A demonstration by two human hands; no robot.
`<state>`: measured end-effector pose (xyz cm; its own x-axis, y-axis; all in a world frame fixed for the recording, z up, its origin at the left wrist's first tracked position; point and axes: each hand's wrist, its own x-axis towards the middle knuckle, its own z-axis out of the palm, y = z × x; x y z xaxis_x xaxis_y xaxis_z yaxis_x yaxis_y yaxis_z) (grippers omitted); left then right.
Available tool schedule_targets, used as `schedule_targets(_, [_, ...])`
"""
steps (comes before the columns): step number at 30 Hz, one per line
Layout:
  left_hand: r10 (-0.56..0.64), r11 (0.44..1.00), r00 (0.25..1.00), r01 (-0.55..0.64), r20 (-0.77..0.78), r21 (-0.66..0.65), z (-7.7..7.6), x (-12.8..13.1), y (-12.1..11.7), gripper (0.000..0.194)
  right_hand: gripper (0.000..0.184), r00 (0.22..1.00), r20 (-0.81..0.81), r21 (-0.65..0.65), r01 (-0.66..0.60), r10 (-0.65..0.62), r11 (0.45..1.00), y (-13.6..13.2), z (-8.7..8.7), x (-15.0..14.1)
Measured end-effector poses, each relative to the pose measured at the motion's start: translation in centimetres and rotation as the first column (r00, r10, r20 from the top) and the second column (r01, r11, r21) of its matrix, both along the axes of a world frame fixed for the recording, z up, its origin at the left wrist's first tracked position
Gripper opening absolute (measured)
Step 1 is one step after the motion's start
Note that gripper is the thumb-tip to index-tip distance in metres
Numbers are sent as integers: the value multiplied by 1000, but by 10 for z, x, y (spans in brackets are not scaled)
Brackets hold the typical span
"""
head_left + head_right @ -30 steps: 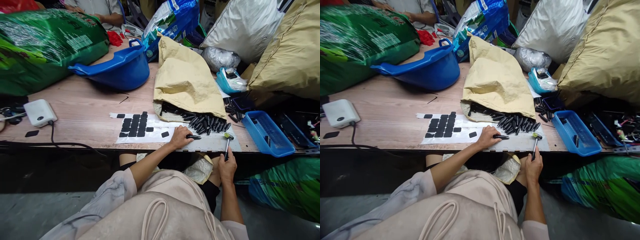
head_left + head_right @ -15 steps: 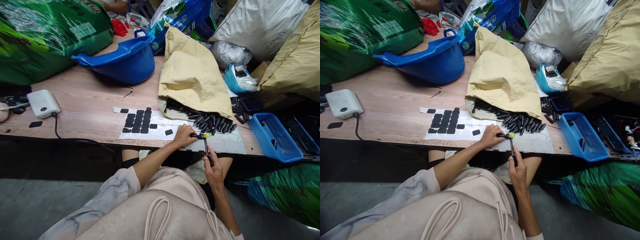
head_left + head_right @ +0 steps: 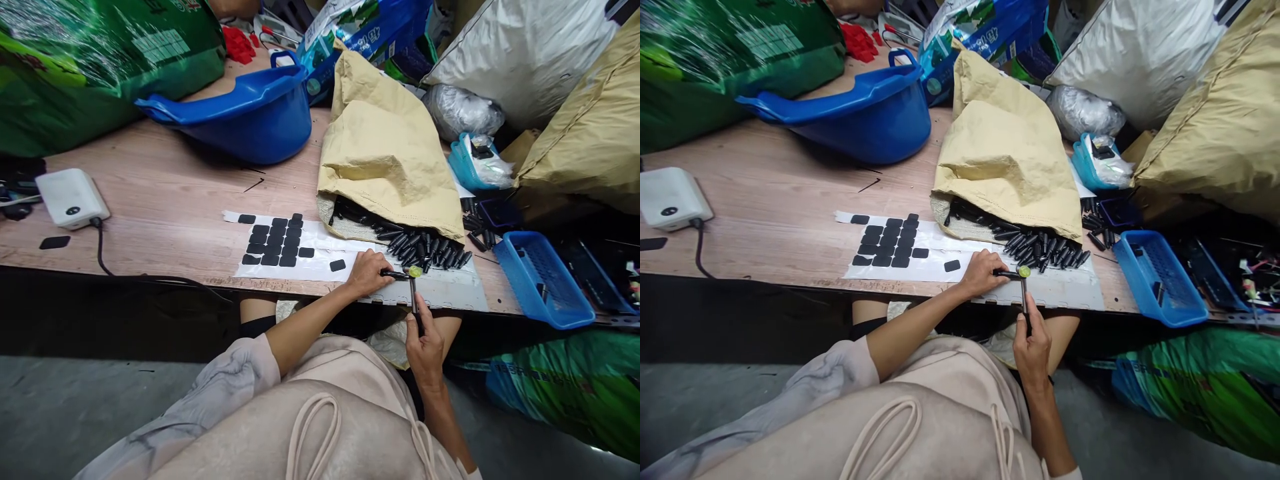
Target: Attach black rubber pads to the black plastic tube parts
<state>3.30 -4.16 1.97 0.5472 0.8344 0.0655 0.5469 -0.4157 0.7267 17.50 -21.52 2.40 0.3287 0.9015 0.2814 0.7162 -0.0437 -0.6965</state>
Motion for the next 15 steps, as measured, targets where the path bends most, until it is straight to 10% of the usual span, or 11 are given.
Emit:
schedule_targets(6, [6, 1000, 1000, -6, -12, -24, 3, -1, 0, 17, 51, 996, -76, -63, 38, -43, 997, -5, -6, 3])
schedule_targets(15, [-1, 1000, 1000, 1, -13, -7, 0, 0, 0, 15, 67, 858, 130, -42, 505, -497, 862, 1, 8, 84])
